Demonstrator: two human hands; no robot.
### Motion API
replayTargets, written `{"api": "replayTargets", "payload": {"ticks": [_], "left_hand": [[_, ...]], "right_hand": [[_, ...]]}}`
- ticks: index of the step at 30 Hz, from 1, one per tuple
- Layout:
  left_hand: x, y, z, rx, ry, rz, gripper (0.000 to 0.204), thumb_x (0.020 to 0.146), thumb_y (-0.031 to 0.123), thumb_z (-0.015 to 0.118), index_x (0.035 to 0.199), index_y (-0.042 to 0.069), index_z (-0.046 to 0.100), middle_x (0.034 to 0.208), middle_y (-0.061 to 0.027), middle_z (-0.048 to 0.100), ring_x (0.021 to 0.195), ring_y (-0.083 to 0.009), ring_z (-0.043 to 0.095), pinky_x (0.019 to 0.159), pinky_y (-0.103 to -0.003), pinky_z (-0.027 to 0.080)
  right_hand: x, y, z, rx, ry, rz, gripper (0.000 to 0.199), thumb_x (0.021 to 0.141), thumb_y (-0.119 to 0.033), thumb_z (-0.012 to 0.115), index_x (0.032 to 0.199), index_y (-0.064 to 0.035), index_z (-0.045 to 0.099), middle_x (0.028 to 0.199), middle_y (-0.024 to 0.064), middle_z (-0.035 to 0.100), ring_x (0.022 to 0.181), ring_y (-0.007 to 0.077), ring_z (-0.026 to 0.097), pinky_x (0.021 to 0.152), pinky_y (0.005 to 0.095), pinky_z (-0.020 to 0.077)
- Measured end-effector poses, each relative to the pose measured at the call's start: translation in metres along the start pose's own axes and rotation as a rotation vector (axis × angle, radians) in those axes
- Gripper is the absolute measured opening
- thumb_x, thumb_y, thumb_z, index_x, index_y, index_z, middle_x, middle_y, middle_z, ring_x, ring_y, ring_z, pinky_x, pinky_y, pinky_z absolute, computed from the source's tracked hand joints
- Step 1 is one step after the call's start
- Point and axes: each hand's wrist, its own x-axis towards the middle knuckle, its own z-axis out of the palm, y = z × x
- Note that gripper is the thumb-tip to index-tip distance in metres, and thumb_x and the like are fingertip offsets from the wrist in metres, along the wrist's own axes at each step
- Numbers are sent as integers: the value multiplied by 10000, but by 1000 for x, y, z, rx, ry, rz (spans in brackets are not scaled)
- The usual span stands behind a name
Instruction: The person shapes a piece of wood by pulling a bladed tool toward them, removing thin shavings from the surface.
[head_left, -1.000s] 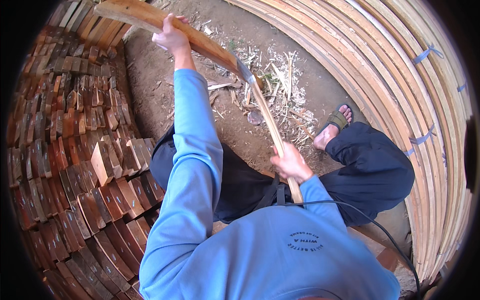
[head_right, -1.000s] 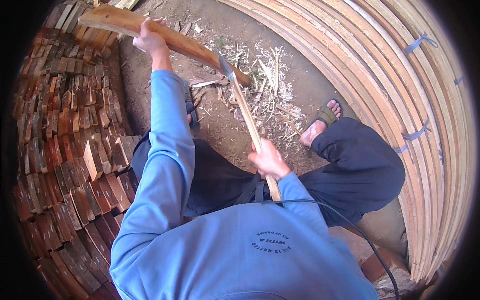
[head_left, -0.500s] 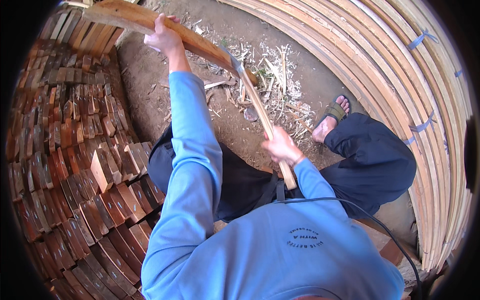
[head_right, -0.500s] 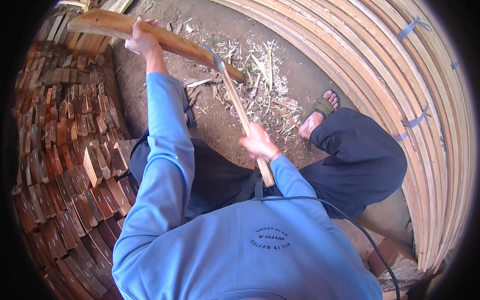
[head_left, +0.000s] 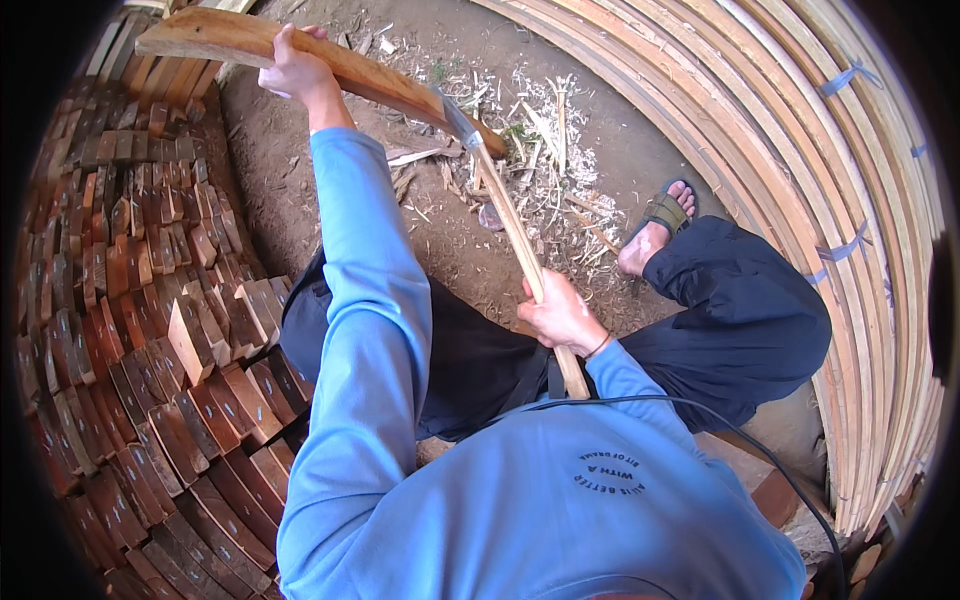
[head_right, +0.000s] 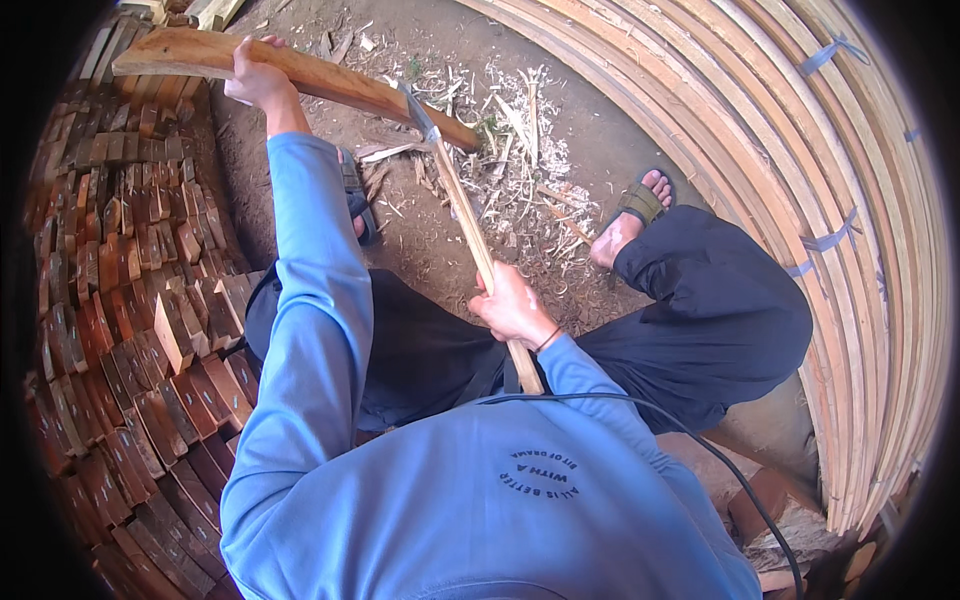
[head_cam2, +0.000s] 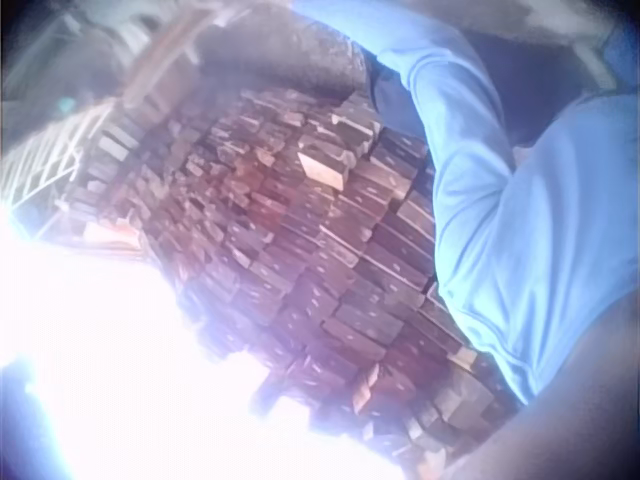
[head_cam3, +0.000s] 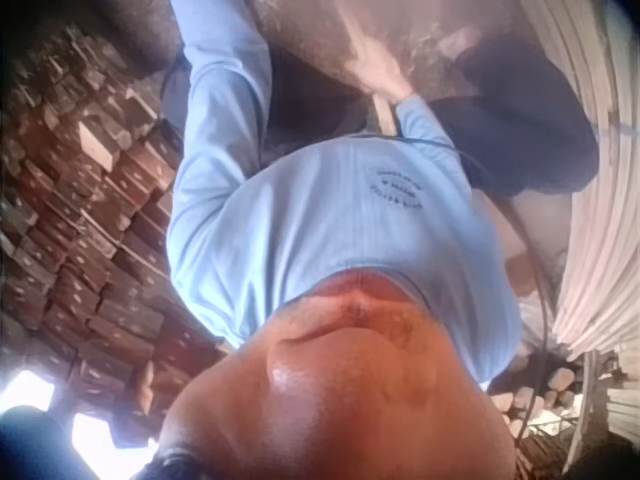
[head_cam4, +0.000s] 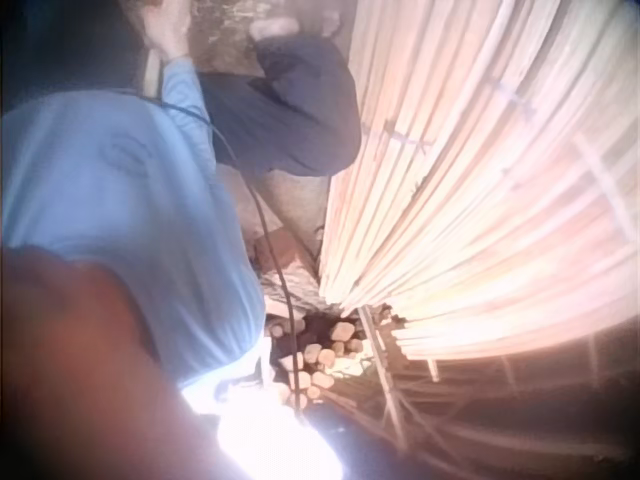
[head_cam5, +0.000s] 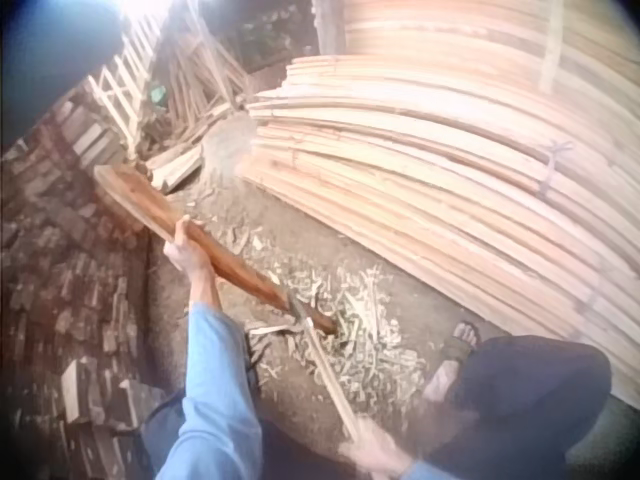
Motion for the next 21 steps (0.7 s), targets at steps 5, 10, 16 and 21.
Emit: {"api": "replayTargets", "payload": {"ticks": [5, 10, 16, 21], "left_hand": [[-9, 3, 13, 11, -7, -9, 255, 844, 75, 631, 894, -172, 592, 696, -235, 670, 527, -282, 653, 515, -388, 550], [5, 4, -3, -4, 22, -3, 248, 846, 67, 634, 897, -172, 593, 702, -230, 663, 547, -290, 658, 526, -395, 555], [-16, 13, 7, 0, -21, -28, 272, 838, 83, 640, 912, -173, 587, 709, -225, 655, 564, -305, 659, 549, -395, 557], [4, 7, -13, -12, 36, -61, 280, 838, 95, 641, 909, -170, 586, 719, -235, 664, 560, -304, 662, 542, -391, 554]], "right_hand": [[43, -4, -11, -65, 9, -48, 244, 832, 11, 647, 955, -72, 453, 598, -1, 490, 372, 127, 500, 323, 308, 374], [3, 18, -13, 21, -61, -35, 211, 837, 8, 646, 955, -43, 479, 649, 24, 494, 375, 139, 492, 322, 328, 370], [36, -3, -13, -61, -1, -11, 241, 834, -15, 680, 957, -52, 476, 632, 18, 491, 410, 142, 508, 341, 315, 375], [1, 12, -14, -6, -52, -22, 246, 839, -2, 670, 963, -58, 465, 627, 9, 489, 391, 123, 494, 326, 307, 358]]}}
